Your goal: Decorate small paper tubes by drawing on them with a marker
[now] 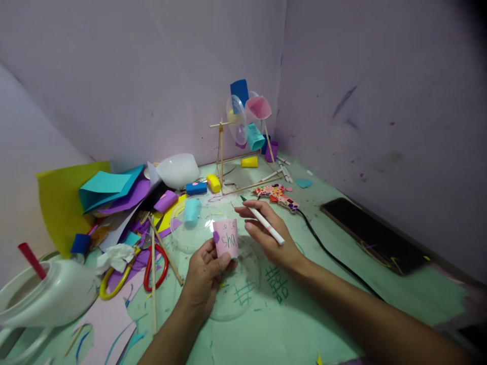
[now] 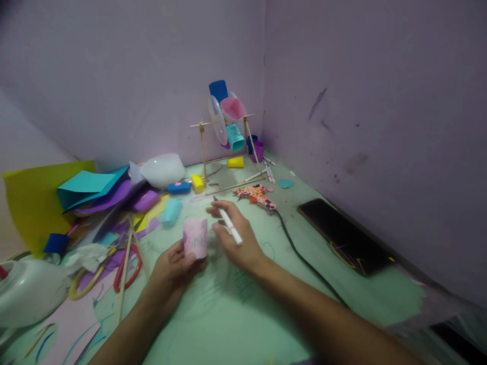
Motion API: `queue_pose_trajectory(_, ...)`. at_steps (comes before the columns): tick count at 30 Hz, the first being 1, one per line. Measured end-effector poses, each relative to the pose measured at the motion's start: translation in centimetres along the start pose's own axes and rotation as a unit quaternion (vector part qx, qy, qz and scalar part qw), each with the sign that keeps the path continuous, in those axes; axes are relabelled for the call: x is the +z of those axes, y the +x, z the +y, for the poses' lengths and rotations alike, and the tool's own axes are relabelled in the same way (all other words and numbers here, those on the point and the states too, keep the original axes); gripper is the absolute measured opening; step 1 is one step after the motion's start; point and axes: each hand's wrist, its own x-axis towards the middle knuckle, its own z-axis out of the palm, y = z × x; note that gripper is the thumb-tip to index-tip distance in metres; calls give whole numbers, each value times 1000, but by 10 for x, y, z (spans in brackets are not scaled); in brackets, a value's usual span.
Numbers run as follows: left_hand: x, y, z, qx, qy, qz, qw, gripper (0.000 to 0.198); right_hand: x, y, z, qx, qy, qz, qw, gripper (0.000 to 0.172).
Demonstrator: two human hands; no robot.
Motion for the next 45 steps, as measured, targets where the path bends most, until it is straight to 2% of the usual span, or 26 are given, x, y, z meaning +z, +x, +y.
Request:
queue_pose_trajectory(6,0,-2,0,44,52,23,997,58,-1,1,-5,-5,-30,20,999,29)
queue_pose_trajectory(15,-5,3,-6,60,72,21,995,60,-1,-2,-4,-12,-22,14,1000,29)
queue_pose_trajectory(19,-3,0,-5,53,49,8,997,57,-1,-1,-4,-10,-15,15,1000,30)
queue_pose_trajectory(24,1,-3,-1,13,24,3,1000,51,-1,-1,-5,-7,-27,32,999,28)
queue_pose_trajectory(26,5,-5,-1,34,46,23,998,52,-1,0,-6,-2,-31,31,999,26)
queue_pose_trajectory(31,13,-10,-2,143,165,98,971,45,0,1,-5,27,-44,16,999,26)
queue_pose_trajectory(37,10,-13,1,140,297,98,939,44,-1,1,-1,26,-52,-6,998,25)
queue_pose_trajectory(42,11,-15,-1,159,336,94,923,42,0,-1,-1,17,-28,-17,999,23)
queue_pose_trajectory(45,13,-17,-1,185,392,120,893,41,1,-2,-1,24,-22,-22,999,24)
